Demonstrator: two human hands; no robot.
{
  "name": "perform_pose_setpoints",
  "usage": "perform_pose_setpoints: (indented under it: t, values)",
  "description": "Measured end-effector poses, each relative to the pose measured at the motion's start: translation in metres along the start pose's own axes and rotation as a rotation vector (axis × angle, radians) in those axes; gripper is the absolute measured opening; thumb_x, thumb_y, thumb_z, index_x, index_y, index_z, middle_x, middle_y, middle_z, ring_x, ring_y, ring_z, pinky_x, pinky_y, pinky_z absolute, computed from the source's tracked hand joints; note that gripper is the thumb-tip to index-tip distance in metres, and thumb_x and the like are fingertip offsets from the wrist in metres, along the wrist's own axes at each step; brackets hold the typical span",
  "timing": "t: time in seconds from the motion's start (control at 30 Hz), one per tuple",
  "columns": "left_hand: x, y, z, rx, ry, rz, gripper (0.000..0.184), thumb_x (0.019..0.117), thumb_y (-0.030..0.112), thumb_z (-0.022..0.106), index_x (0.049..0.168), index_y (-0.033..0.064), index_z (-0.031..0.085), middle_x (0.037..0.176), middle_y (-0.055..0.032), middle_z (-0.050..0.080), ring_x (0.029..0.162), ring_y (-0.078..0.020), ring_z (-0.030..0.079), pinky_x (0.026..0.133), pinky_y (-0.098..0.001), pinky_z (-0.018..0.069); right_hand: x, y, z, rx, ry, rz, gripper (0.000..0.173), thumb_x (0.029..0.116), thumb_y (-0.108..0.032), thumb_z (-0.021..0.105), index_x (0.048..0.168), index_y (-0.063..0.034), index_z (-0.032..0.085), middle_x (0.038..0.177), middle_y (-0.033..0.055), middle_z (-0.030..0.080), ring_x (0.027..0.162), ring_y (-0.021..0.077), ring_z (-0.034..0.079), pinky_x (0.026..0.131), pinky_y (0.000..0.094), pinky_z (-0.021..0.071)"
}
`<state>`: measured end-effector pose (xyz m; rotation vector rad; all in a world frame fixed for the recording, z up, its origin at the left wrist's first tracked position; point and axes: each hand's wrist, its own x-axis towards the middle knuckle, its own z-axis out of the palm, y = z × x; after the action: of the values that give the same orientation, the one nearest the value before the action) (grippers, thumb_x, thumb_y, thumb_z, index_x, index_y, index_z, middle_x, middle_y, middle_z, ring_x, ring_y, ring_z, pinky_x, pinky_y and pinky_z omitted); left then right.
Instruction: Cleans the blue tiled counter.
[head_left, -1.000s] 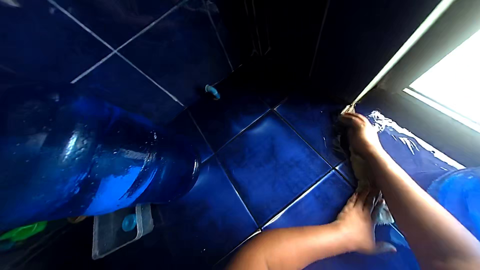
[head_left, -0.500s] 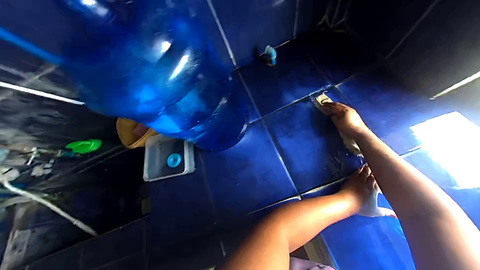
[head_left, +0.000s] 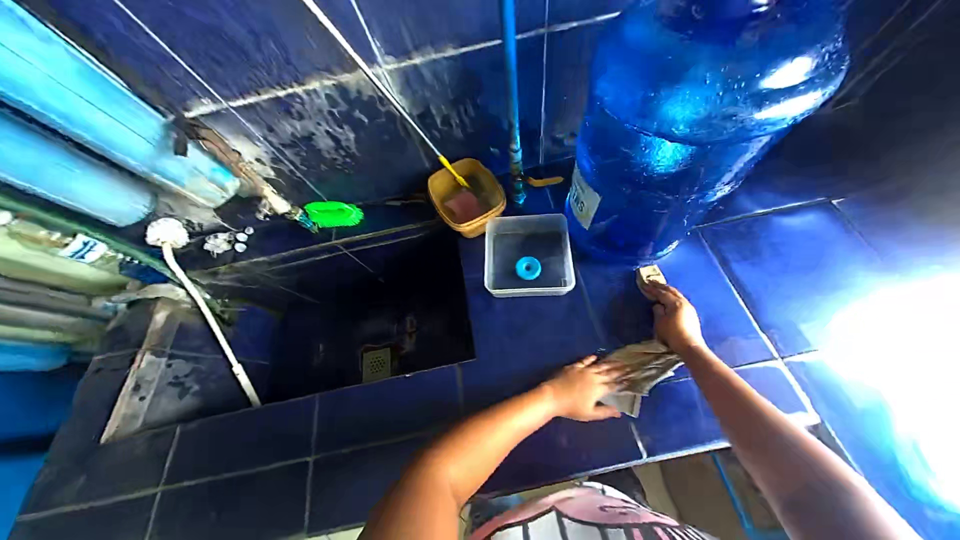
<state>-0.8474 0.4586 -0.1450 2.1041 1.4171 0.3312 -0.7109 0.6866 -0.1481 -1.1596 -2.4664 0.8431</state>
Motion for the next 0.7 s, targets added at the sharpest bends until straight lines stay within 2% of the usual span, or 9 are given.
perform_pose_setpoints:
  t: [0.17, 0.33, 0.43, 0.5, 0.53, 0.6, 0.63, 0.67, 0.7]
  values:
    - [-0.160, -0.071, -0.034, -0.030, 0.097, -0.161, 0.039, 0.1036, 0.020, 0.055, 0.139, 0.0067, 0.063, 0.155, -0.0081, 0.050, 0.149, -0.0250, 0.039, 0.124, -0.0541, 0.0227, -0.071, -0.153, 0.115, 0.127, 0.031, 0.147, 0.046, 0.0966, 0.005, 0.044, 0.139, -0.0023, 0.062, 0.152, 0.0204, 0.050, 0.146, 0.0329, 0.043, 0.122, 0.0446, 0.0333]
    - [-0.284, -0.130, -0.053, -0.220, 0.619, -0.664, 0.028, 0.1032, 0.007, 0.052, 0.122, 0.0001, 0.072, 0.128, -0.0167, 0.069, 0.124, -0.0276, 0.064, 0.111, -0.0442, 0.0473, -0.076, -0.306, 0.225, 0.272, -0.301, -0.031, 0.044, 0.0943, -0.019, 0.068, 0.136, -0.0053, 0.065, 0.147, 0.0176, 0.055, 0.141, 0.0304, 0.048, 0.120, 0.0436, 0.0361]
    - [-0.321, -0.152, -0.066, -0.699, 1.088, -0.932, 0.035, 0.1064, 0.009, 0.046, 0.135, -0.0093, 0.056, 0.135, -0.0270, 0.060, 0.125, -0.0332, 0.059, 0.107, -0.0470, 0.0474, -0.045, -0.374, 0.247, 0.333, -0.547, -0.061, 0.032, 0.1026, -0.016, 0.057, 0.128, 0.0008, 0.067, 0.135, 0.0232, 0.063, 0.130, 0.0369, 0.057, 0.112, 0.0546, 0.0429]
    - [-0.330, -0.154, -0.081, -1.138, 1.361, -1.007, 0.044, 0.1094, 0.023, 0.036, 0.148, 0.0026, 0.044, 0.143, -0.0225, 0.052, 0.125, -0.0330, 0.054, 0.099, -0.0539, 0.0468, -0.031, -0.418, 0.231, 0.511, -0.575, -0.036, 0.031, 0.1044, -0.010, 0.053, 0.127, 0.0056, 0.065, 0.131, 0.0261, 0.064, 0.126, 0.0372, 0.060, 0.109, 0.0541, 0.0444]
    - [-0.331, -0.153, -0.090, -1.296, 1.431, -0.983, 0.045, 0.1103, 0.034, 0.031, 0.146, 0.0096, 0.044, 0.137, -0.0170, 0.055, 0.116, -0.0292, 0.058, 0.091, -0.0526, 0.0502, -0.028, -0.436, 0.221, 0.651, -0.556, -0.008, 0.030, 0.1049, -0.008, 0.050, 0.127, 0.0073, 0.064, 0.129, 0.0265, 0.064, 0.122, 0.0349, 0.062, 0.106, 0.0512, 0.0464]
    - [-0.322, -0.150, -0.103, -1.450, 1.455, -0.822, 0.056, 0.1063, 0.059, 0.017, 0.128, 0.0190, 0.048, 0.103, -0.0050, 0.061, 0.083, -0.0183, 0.063, 0.068, -0.0404, 0.0540, -0.024, -0.459, 0.213, 0.867, -0.498, 0.034, 0.032, 0.1074, -0.006, 0.042, 0.130, 0.0077, 0.060, 0.128, 0.0261, 0.062, 0.117, 0.0306, 0.061, 0.102, 0.0463, 0.0476]
    - [-0.312, -0.147, -0.108, -1.463, 1.430, -0.666, 0.064, 0.1039, 0.066, 0.014, 0.128, 0.0185, 0.050, 0.099, -0.0036, 0.063, 0.079, -0.0157, 0.064, 0.064, -0.0370, 0.0546, -0.023, -0.463, 0.215, 0.834, -0.448, -0.009, 0.033, 0.1069, -0.007, 0.045, 0.132, 0.0075, 0.059, 0.132, 0.0263, 0.061, 0.122, 0.0315, 0.060, 0.106, 0.0464, 0.0461]
    - [-0.301, -0.139, -0.112, -1.406, 1.366, -0.481, 0.063, 0.1065, 0.061, 0.015, 0.133, 0.0141, 0.047, 0.106, -0.0059, 0.065, 0.086, -0.0156, 0.066, 0.070, -0.0369, 0.0568, -0.024, -0.463, 0.220, 0.698, -0.381, -0.076, 0.034, 0.1042, -0.012, 0.055, 0.132, 0.0053, 0.063, 0.135, 0.0263, 0.061, 0.127, 0.0348, 0.058, 0.109, 0.0499, 0.0452]
    - [-0.292, -0.122, -0.119, -1.294, 1.258, -0.311, 0.055, 0.1115, 0.042, 0.016, 0.143, 0.0022, 0.038, 0.121, -0.0156, 0.060, 0.103, -0.0213, 0.064, 0.085, -0.0417, 0.0570, -0.027, -0.462, 0.224, 0.597, -0.328, -0.068, 0.038, 0.1024, -0.024, 0.062, 0.131, 0.0000, 0.066, 0.136, 0.0251, 0.061, 0.127, 0.0373, 0.058, 0.108, 0.0540, 0.0462]
